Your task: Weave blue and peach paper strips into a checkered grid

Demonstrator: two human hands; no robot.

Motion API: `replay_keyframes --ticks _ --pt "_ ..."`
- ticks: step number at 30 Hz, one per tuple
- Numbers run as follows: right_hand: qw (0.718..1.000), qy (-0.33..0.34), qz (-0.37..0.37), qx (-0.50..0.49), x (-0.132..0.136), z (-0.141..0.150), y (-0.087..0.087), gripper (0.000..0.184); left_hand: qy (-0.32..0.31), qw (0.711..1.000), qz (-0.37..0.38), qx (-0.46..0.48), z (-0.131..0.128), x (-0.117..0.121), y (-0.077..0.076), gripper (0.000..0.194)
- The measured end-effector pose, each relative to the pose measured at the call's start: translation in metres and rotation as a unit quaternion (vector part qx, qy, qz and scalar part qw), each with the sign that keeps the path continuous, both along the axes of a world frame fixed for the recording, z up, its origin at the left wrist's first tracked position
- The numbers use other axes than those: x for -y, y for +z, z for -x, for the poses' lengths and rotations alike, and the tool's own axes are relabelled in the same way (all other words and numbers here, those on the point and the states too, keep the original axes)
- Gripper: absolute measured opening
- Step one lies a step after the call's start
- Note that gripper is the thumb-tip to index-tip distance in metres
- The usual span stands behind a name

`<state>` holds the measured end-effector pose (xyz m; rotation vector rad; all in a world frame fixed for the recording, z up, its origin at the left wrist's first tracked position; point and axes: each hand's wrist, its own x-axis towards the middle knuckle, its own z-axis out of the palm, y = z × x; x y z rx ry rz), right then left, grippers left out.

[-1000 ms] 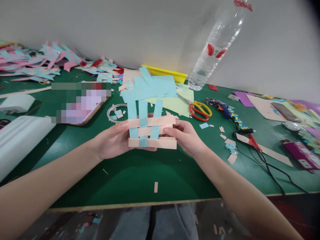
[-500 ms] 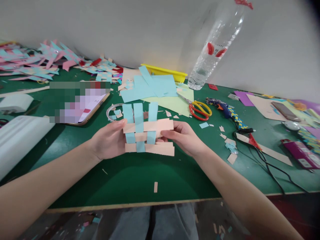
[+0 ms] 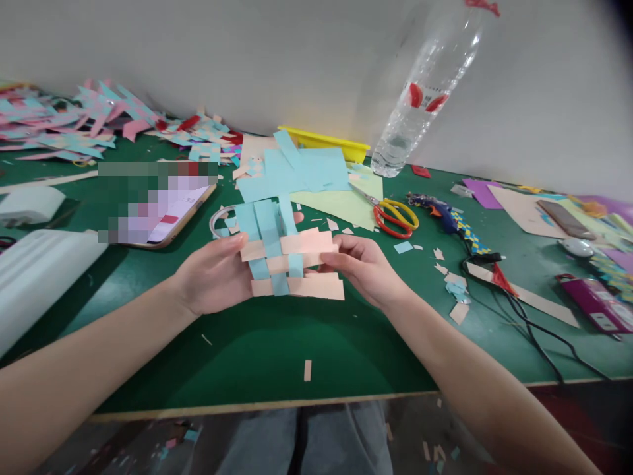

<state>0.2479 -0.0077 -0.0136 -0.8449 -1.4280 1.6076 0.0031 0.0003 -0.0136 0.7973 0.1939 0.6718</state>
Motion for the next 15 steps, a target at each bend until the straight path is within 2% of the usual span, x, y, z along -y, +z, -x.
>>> replay_keyframes --ticks 9,15 --pt "0.996 -0.052 -0.05 0.053 0.0016 -0.0006 0.0027 0.024 0.075 0.992 -0.02 -0.102 -0.0043 0.0024 0.006 0.056" --pt "0.986 -0.104 -0.092 0.09 0.0032 -0.0006 0.0066 0.022 0.113 0.981 -0.033 -0.154 -0.0081 0.0029 0.0048 0.037"
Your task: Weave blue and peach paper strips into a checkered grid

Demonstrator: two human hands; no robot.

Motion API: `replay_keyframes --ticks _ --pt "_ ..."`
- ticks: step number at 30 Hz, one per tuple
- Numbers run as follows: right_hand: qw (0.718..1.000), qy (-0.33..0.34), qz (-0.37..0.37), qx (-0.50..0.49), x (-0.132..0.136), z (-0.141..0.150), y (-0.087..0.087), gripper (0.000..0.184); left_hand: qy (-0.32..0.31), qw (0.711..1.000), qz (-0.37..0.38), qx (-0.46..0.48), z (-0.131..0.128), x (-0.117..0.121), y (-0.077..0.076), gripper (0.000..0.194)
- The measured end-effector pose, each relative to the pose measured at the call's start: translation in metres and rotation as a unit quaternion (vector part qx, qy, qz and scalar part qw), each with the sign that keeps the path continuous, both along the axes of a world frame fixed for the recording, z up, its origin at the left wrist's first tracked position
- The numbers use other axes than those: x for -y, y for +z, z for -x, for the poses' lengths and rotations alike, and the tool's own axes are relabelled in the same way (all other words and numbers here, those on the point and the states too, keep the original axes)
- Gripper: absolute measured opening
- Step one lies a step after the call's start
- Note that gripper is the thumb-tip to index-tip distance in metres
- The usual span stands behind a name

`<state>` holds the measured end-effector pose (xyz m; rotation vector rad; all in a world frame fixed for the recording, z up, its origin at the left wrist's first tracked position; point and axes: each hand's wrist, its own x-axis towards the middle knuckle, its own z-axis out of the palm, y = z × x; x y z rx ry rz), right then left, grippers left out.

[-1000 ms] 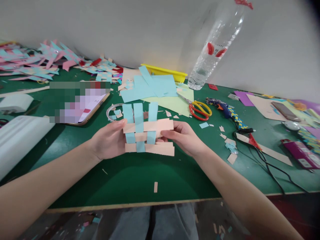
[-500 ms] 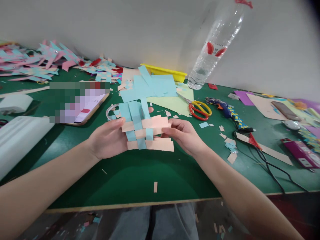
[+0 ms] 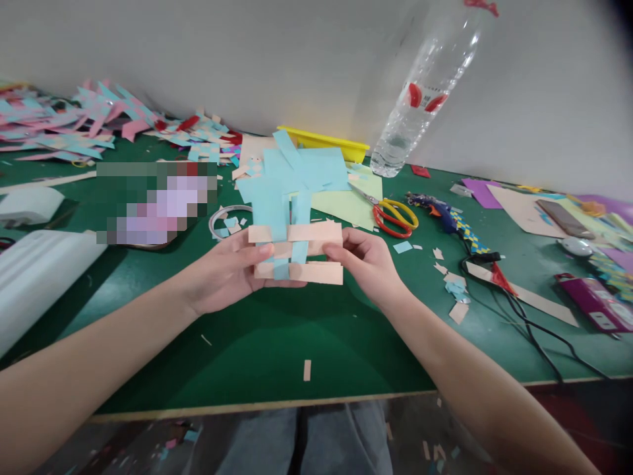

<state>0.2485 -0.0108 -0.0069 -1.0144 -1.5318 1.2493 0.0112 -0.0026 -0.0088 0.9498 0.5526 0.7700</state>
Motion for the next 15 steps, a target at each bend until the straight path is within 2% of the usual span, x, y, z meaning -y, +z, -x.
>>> replay_keyframes --ticks 4,9,12,15 --pt "0.998 -0.028 -0.042 0.042 0.0 0.001 0.001 0.021 0.044 0.998 -0.013 -0.05 -0.006 -0.002 -0.002 0.03" --pt "0.99 -0.035 -0.088 0.099 0.003 0.004 0.002 0.018 0.14 0.977 -0.07 -0.143 -0.011 -0.005 -0.008 0.046" --pt "0.984 -0.025 -0.123 0.126 0.007 0.007 0.002 0.018 0.167 0.966 -0.089 -0.174 -0.014 -0.005 -0.008 0.057" --pt "0.979 -0.01 -0.14 0.145 0.012 0.011 0.002 0.021 0.181 0.958 -0.1 -0.199 -0.015 -0.004 -0.006 0.058"
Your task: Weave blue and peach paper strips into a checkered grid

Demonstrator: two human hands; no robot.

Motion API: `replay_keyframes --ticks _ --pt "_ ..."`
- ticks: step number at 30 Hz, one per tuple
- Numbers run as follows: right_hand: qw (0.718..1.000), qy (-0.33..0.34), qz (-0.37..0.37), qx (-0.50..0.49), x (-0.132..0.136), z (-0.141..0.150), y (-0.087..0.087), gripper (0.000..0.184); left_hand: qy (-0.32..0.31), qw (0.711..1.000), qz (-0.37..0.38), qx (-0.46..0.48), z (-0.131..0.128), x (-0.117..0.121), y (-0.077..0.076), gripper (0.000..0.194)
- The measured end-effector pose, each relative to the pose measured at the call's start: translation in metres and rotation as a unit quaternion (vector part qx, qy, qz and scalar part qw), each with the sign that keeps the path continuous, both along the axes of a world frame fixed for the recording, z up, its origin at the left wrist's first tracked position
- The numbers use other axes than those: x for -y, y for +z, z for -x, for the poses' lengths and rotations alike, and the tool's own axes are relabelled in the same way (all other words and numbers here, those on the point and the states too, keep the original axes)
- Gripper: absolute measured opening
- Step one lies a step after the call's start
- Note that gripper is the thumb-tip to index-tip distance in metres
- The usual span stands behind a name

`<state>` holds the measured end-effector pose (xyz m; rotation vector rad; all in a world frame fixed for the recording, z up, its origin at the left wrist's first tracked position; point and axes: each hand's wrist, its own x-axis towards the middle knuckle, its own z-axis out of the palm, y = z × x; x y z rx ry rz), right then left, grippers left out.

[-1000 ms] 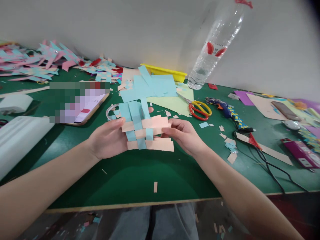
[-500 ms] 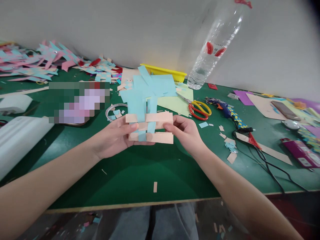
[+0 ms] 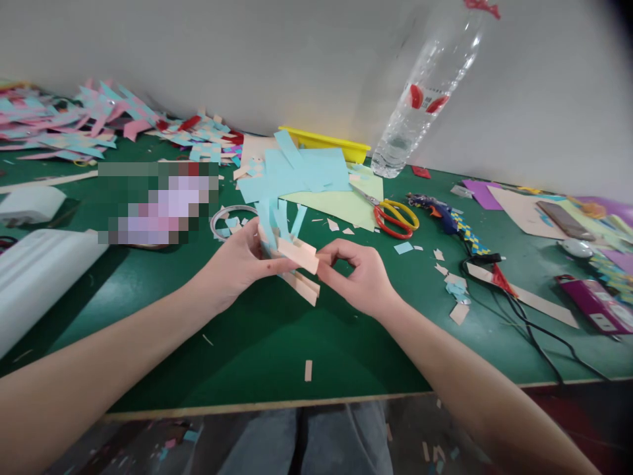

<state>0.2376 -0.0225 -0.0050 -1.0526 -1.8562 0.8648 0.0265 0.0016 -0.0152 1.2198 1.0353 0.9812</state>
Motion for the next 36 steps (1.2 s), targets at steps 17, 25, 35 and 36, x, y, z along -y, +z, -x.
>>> replay_keyframes --ticks 17,25,35,36 --pt "0.997 -0.033 -0.031 0.057 0.0015 -0.0034 0.0042 0.025 0.035 0.999 -0.016 -0.028 0.006 -0.001 -0.0063 0.037" --pt "0.997 -0.015 0.071 0.009 -0.0003 -0.0011 0.0019 0.028 0.015 0.996 -0.068 -0.062 0.0037 0.0044 -0.0027 0.032" --pt "0.996 -0.017 0.091 0.001 -0.0002 0.0005 -0.0027 0.026 -0.007 0.994 -0.074 -0.076 0.0012 0.0055 -0.0026 0.033" --pt "0.996 -0.017 0.09 -0.005 0.0 0.0007 -0.0017 0.027 -0.007 0.994 -0.075 -0.08 0.0015 0.0055 -0.0021 0.033"
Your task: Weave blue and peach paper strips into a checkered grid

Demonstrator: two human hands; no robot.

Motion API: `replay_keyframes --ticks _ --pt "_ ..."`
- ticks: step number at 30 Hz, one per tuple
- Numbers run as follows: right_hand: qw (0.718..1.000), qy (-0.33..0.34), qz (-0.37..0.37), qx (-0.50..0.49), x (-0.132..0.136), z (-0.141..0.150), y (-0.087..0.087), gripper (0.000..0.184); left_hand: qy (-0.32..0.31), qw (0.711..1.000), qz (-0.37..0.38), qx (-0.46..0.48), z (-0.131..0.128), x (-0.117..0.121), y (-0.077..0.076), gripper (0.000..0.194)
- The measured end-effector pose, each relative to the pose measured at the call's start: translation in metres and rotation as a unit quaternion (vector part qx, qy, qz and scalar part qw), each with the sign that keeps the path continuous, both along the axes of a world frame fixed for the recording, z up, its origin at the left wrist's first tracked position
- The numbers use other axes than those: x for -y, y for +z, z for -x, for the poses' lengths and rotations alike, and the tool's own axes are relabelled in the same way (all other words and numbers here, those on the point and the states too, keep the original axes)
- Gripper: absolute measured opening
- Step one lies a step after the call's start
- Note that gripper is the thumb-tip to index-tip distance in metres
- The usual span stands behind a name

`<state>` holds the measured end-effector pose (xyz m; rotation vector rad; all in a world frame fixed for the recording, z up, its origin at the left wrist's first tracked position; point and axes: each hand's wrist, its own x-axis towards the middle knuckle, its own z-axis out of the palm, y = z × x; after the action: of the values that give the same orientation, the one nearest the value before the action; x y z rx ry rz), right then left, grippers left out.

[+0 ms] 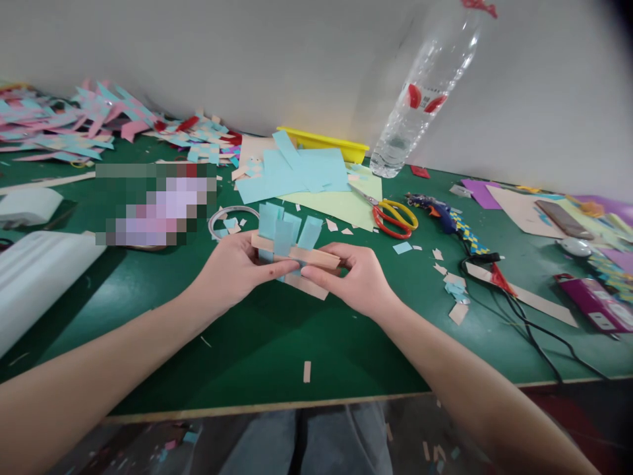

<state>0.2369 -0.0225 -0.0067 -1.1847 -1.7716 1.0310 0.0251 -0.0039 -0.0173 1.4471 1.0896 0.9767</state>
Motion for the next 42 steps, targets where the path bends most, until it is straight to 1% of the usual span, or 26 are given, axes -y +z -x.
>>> replay_keyframes --ticks 2,6,12,20,22,26,28,31,34,38,42 --pt "1.0 -0.009 -0.013 -0.017 0.0 0.0 0.002 0.028 -0.001 1.0 -0.01 -0.009 0.001 0.0 0.001 0.032" --pt "0.998 -0.038 -0.047 -0.035 0.0 -0.001 0.005 0.022 0.003 0.999 -0.027 -0.016 0.002 -0.001 0.002 0.027" --pt "0.996 -0.047 -0.071 -0.024 -0.001 -0.004 0.007 0.018 0.031 0.999 -0.027 -0.027 0.002 -0.003 -0.001 0.028" --pt "0.992 -0.064 -0.108 0.009 0.0 -0.007 0.011 0.016 0.036 0.999 -0.02 -0.012 0.003 -0.003 -0.001 0.028" --pt "0.993 -0.057 -0.101 0.008 -0.001 -0.009 0.012 0.016 0.033 0.999 -0.022 -0.012 0.003 -0.002 0.0 0.028" --pt "0.996 -0.011 -0.076 0.036 -0.005 -0.012 0.014 0.017 0.028 0.999 -0.036 -0.026 0.004 -0.002 0.001 0.028" --pt "0.997 0.003 -0.068 0.038 -0.006 -0.013 0.015 0.019 0.031 0.996 -0.052 -0.059 0.004 -0.002 0.002 0.029" --pt "0.999 0.002 -0.05 -0.008 -0.005 -0.011 0.013 0.029 0.036 0.989 -0.075 -0.119 0.003 -0.001 0.003 0.031" --pt "0.999 0.006 -0.032 -0.019 -0.002 -0.006 0.009 0.032 0.023 0.983 -0.104 -0.152 0.001 0.0 0.003 0.03" --pt "0.999 -0.006 -0.049 0.022 0.0 -0.001 0.003 0.021 -0.006 0.979 -0.133 -0.153 -0.003 0.002 0.002 0.027" --pt "0.995 -0.022 -0.08 0.063 -0.001 -0.002 0.001 0.02 -0.01 0.978 -0.143 -0.149 -0.003 0.004 0.003 0.032"
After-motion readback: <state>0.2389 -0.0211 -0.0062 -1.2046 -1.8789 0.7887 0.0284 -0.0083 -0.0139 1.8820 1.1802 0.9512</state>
